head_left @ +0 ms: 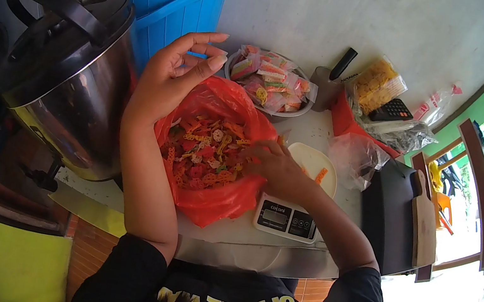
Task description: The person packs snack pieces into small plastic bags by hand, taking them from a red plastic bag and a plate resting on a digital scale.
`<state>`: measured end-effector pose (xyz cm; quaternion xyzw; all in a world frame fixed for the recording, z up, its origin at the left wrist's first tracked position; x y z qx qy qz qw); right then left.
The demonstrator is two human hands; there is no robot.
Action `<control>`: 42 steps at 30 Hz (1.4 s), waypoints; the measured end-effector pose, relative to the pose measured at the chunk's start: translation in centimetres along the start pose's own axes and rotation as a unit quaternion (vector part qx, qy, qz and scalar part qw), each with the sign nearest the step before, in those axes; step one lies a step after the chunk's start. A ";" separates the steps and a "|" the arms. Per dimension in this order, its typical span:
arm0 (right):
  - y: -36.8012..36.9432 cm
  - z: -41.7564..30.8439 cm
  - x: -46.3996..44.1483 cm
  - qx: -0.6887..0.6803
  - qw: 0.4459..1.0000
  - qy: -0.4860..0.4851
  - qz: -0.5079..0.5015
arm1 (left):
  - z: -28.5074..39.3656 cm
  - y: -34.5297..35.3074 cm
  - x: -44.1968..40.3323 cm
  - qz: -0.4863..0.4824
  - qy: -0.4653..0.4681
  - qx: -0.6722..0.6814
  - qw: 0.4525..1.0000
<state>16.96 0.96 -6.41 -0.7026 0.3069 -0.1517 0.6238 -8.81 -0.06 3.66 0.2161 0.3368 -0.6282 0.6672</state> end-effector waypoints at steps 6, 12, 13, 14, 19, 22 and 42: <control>-3.2 -0.7 -3.3 -0.055 0.990 -0.004 0.130 | 0.1 0.3 0.0 -0.023 -0.023 -0.028 0.999; -0.3 0.1 -1.0 -0.216 0.962 -0.039 -0.160 | 0.2 0.1 0.1 -0.026 -0.006 -0.013 1.000; -0.2 0.2 -0.6 -0.232 0.955 -0.020 -0.183 | 0.2 0.1 0.1 -0.026 -0.010 -0.018 0.999; -0.1 0.3 -0.3 -0.249 0.947 0.000 -0.205 | 0.3 0.1 0.1 -0.026 -0.014 -0.023 0.999; 1.8 1.5 0.6 -0.277 0.938 0.025 -0.207 | 0.2 0.3 0.0 -0.030 -0.017 -0.032 0.999; 2.7 0.6 0.9 -0.147 0.976 0.022 -0.157 | 0.3 0.5 0.0 -0.031 -0.019 -0.030 0.999; 2.1 -0.1 -2.9 -0.194 0.979 0.042 0.049 | -0.1 0.5 0.0 -0.029 -0.016 -0.034 0.999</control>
Point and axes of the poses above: each hand's wrist, its own x-axis away from the middle knuckle, its own y-axis out of the palm, z = x × y, the point moved 2 cm from there along -x, towards the middle knuckle, and after that the axes turned 11 degrees about y, right-handed, at the moved point
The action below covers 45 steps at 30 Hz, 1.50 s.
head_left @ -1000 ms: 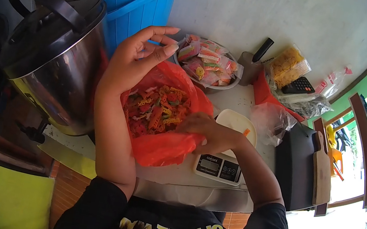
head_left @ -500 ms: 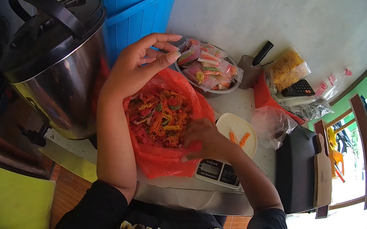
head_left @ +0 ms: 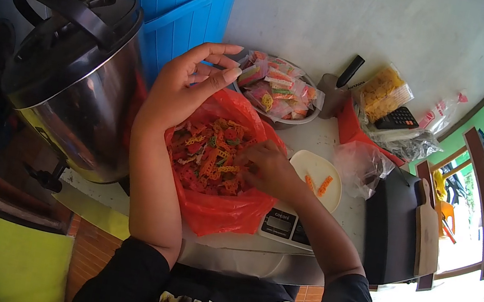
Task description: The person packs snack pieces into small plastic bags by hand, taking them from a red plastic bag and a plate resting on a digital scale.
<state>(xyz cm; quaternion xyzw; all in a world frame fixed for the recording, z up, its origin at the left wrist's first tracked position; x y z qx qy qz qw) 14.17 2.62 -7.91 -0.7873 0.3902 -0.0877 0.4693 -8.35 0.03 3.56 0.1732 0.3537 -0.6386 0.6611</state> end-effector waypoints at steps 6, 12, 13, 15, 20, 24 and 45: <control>1.0 0.2 -0.1 0.029 0.999 0.011 0.034 | 0.0 0.2 -0.1 -0.009 0.000 -0.008 1.000; 0.0 1.6 -0.4 -0.004 0.998 0.038 0.047 | -0.2 0.2 -0.1 -0.003 0.006 -0.009 1.000; -0.3 1.8 -0.4 -0.012 0.998 0.042 0.048 | -0.2 0.1 -0.1 -0.002 0.003 -0.011 1.000; -0.5 1.9 -0.4 -0.013 0.997 0.059 0.054 | -0.1 0.1 -0.1 -0.002 -0.001 -0.015 1.000; -0.6 1.6 -0.6 0.112 0.985 0.039 0.127 | -0.2 0.2 -0.1 -0.002 0.004 -0.024 1.000; 0.9 0.6 -1.5 0.112 0.990 0.013 0.087 | -0.1 0.2 -0.1 -0.001 0.004 -0.023 1.000; -0.5 0.8 -2.1 0.001 0.995 0.083 0.049 | -0.2 -0.3 0.1 0.003 0.005 -0.024 1.000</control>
Point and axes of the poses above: each hand's wrist, its own x-axis away from the middle knuckle, its own y-axis out of the palm, z = x × y, the point moved 2 cm from there along -x, towards the middle knuckle, and after that the axes turned 11 degrees about y, right-handed, at the moved point
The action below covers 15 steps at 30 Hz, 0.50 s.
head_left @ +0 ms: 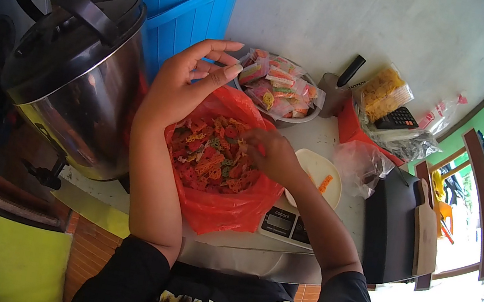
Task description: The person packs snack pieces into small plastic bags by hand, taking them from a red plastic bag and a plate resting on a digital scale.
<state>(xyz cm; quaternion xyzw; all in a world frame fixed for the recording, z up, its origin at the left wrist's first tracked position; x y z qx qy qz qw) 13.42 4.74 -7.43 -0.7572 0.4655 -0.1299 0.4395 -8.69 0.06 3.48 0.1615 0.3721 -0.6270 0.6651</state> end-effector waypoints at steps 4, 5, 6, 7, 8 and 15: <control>-0.8 -0.3 0.0 -0.020 1.000 -0.003 0.016 | 0.0 0.0 0.1 0.001 0.004 -0.003 1.000; -0.9 -0.2 0.0 -0.005 1.000 -0.012 0.023 | 0.0 0.0 0.1 0.001 0.004 -0.003 1.000; -1.0 -0.2 0.0 0.009 1.000 -0.005 0.019 | 0.1 0.0 0.1 0.001 0.005 -0.002 1.000; -1.0 -0.2 0.1 0.023 1.000 0.001 0.015 | 0.0 0.0 0.1 0.000 0.006 0.000 1.000; -1.0 -0.1 0.1 0.036 0.999 0.008 0.011 | 0.0 0.0 0.1 -0.001 0.007 0.001 1.000; -0.2 -0.2 0.9 0.149 0.987 -0.056 0.017 | -0.1 0.0 0.1 -0.002 0.007 0.007 1.000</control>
Point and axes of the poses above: each hand's wrist, its own x-axis away from the middle knuckle, its own y-axis out of the palm, z = x × y, the point moved 2 cm from there along -x, towards the middle knuckle, and after that the axes turned 11 degrees about y, right-handed, at the moved point
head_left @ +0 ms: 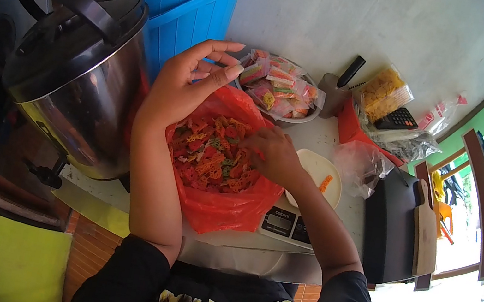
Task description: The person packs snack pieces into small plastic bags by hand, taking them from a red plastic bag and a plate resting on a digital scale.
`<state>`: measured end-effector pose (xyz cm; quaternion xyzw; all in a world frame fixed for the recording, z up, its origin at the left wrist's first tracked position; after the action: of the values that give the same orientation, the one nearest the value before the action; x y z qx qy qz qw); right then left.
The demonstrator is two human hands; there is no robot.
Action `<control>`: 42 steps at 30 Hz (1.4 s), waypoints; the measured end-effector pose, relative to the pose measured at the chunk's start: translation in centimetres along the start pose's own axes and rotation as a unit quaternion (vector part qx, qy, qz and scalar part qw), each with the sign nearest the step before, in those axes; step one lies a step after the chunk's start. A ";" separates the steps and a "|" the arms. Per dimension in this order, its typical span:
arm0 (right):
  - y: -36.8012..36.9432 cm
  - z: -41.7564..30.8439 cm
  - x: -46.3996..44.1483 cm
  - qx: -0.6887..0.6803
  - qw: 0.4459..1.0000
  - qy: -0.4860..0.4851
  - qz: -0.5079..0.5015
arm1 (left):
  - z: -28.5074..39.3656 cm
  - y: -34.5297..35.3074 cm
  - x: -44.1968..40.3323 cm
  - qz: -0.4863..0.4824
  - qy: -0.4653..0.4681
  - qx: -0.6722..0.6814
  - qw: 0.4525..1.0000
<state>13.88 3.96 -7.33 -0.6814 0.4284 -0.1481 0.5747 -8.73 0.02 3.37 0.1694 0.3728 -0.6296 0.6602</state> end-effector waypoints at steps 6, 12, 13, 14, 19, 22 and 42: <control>-2.8 -0.5 1.6 0.013 0.976 0.011 -0.216 | 0.0 -0.3 0.1 0.002 -0.008 -0.002 1.000; -3.8 -0.9 5.4 0.101 0.971 -0.042 -0.212 | -0.2 -0.3 0.0 0.004 0.000 -0.005 1.000; -3.2 -1.0 5.8 0.123 0.969 -0.043 -0.209 | -0.2 -0.3 0.0 0.003 0.001 -0.004 1.000; -2.8 -1.0 6.1 0.145 0.967 -0.043 -0.205 | -0.2 -0.3 0.0 0.003 0.002 -0.004 1.000; -1.5 -0.5 4.7 0.137 0.984 -0.082 -0.076 | 0.1 -0.3 0.0 -0.001 -0.002 -0.002 1.000; -5.1 -2.5 1.5 0.095 0.987 -0.079 0.107 | 0.2 0.1 0.0 0.009 -0.006 0.014 1.000; -3.2 -1.3 5.7 -0.197 0.929 -0.064 -0.307 | -0.1 0.3 0.0 -0.006 0.004 -0.015 1.000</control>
<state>17.64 -1.28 -5.73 -0.8872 0.1810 -0.1865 0.3811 -8.45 0.18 3.22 0.1597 0.3854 -0.6276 0.6574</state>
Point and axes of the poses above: each hand's wrist, its own x-axis away from the middle knuckle, its own y-axis out of the palm, z = x × y, the point moved 2 cm from there along -x, towards the middle knuckle, and after that the axes turned 11 degrees about y, right-handed, at the moved point
